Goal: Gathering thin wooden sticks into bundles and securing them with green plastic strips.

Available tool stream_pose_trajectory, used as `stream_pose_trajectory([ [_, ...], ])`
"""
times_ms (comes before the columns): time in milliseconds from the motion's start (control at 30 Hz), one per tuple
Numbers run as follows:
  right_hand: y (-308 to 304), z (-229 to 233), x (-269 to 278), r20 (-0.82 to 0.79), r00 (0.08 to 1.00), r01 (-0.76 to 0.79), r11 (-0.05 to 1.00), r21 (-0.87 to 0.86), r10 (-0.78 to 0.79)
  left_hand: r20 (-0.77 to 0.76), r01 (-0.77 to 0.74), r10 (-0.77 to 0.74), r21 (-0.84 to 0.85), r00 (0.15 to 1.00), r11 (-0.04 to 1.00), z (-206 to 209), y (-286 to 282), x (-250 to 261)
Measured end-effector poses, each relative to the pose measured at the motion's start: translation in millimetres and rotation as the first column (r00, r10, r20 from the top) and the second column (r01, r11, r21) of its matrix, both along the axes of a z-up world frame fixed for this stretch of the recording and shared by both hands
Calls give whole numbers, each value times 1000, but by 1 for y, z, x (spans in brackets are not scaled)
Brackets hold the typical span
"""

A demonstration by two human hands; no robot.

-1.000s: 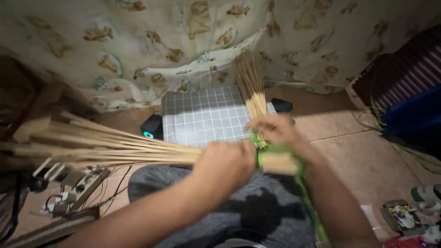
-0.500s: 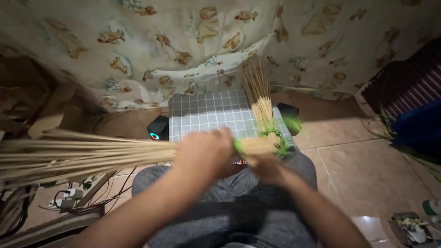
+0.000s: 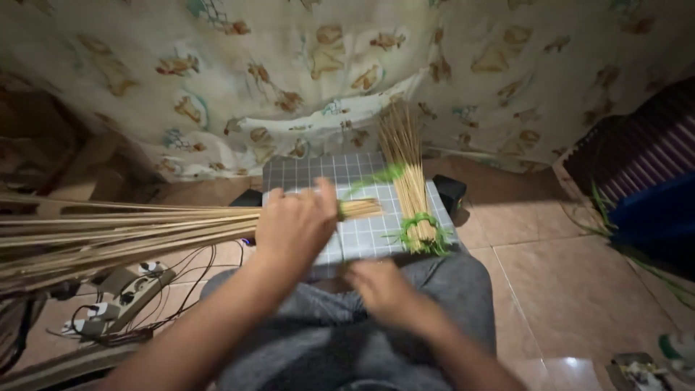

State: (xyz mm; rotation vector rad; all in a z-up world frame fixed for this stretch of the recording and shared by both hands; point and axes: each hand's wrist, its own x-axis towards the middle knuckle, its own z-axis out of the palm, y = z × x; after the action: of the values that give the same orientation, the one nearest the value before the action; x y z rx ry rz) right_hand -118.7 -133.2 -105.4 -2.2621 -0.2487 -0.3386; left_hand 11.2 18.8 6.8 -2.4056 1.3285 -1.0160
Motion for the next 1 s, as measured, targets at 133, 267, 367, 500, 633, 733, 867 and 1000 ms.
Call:
stream_pose_trajectory([
  [133, -20, 49, -23, 206, 971, 204, 883, -422, -125, 55, 39, -41, 20, 998, 999, -119, 2, 18],
  [267, -68, 63, 17, -48, 999, 9, 981, -193, -18, -144, 256, -237, 132, 961, 958, -116, -1, -34],
  [367, -88, 15, 59, -128, 985, -80, 967, 241, 114, -304, 264, -238, 47, 922, 963, -41, 0, -58],
  [500, -33, -16, 46, -159, 963, -106, 850, 517, 217, -260, -32, 37, 23, 965, 999, 12, 11, -26],
  [633, 4, 35, 6, 33, 999, 19, 995, 94, -22, 9, -146, 146, -44, 989, 988, -61, 14, 11],
  [733, -18, 63, 1, 167, 985, 89, 940, -330, -35, 97, -10, 11, -10, 995, 1000, -100, 5, -3],
  [867, -61, 65, 33, -72, 951, -301, 954, 19, 301, -160, 231, -215, 89, 963, 969, -73, 5, -44],
  [1000, -75, 5, 59, -111, 848, -313, 659, 684, 518, -819, 104, 70, 157, 569, 982, 3, 8, -53],
])
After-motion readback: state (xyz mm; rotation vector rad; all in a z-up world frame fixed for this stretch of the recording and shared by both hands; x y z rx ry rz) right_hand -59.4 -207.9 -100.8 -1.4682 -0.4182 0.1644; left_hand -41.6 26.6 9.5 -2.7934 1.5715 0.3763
